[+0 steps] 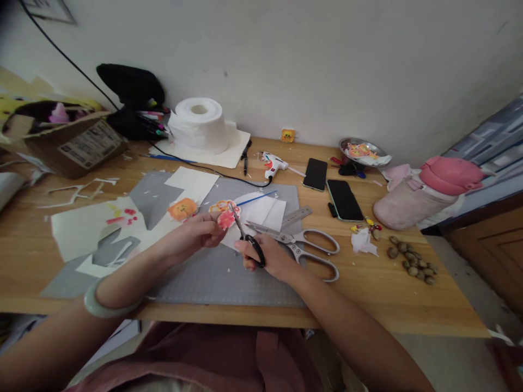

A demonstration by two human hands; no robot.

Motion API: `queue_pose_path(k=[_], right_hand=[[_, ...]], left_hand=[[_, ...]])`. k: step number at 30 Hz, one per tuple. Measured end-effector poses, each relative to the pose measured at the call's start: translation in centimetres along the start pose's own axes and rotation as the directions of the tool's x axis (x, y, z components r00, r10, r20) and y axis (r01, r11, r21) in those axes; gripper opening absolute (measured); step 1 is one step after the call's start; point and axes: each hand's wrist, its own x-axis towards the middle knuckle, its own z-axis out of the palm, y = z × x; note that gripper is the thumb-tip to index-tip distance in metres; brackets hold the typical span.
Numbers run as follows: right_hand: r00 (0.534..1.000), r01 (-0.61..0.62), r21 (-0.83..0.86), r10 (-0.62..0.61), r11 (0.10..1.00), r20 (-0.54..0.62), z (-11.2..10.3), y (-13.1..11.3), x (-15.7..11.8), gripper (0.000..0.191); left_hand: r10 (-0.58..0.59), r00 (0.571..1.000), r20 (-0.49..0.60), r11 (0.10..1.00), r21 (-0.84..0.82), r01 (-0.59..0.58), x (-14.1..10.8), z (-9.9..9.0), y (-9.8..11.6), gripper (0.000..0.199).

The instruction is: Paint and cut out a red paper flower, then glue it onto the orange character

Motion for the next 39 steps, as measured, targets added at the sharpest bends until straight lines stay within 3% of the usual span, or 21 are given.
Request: queue_pose_path(k=[10,14,16,18,21,26,31,35,39], right_hand=[[0.995,-0.051,-0.084,0.044,0.995,-0.086,0.7,-0.6,0.1,0.059],[0.987,-0.062,-0.221,0.027,0.973,-0.156,-0.9,-1.6,0.0,0.054],[0.970,-0.126,-0.405,0.027,0.906,-0.241,-2.4,-2.6,-0.4,0.041],[0.915,-0.314,-0.709,0.002,0.631,-0.403,-3.8,-3.8,-0.8,0.023],[0.859,-0.456,-0.786,-0.024,0.417,-0.511,-5.3,-4.7,-1.3,0.009],[0.864,-0.476,-0.821,-0.006,0.316,-0.503,-6.1,-3.9,-0.9,0.023],[0.880,-0.457,-0.843,0.009,0.283,-0.474,-6.9,-3.9,-0.4,0.032],[0.900,-0.434,-0.877,0.054,0.205,-0.433,-7.7,-4.9,0.0,0.031],[0.892,-0.445,-0.884,-0.011,0.142,-0.451,-7.2,-6.7,1.3,0.026]], left_hand=[[0.003,1.000,-0.007,1.000,0.014,-0.003,0.1,0.0,-0.3,0.015],[0.010,1.000,-0.028,0.999,0.043,-0.009,-0.1,-0.1,0.2,0.016],[0.018,0.998,-0.057,0.998,0.065,-0.015,-0.1,-0.8,0.9,0.018],[0.018,0.996,-0.093,0.996,0.094,-0.009,-0.1,-2.1,1.7,0.021],[-0.031,0.992,-0.124,0.986,0.160,0.050,0.1,-4.6,2.8,0.026],[-0.106,0.970,-0.219,0.930,0.324,0.174,0.4,-9.6,3.5,0.029],[-0.220,0.937,-0.271,0.849,0.420,0.321,1.3,-14.4,4.0,0.026],[-0.279,0.927,-0.252,0.828,0.426,0.365,2.0,-16.8,4.4,0.020],[-0.275,0.940,-0.202,0.843,0.418,0.337,1.2,-18.4,4.1,0.021]])
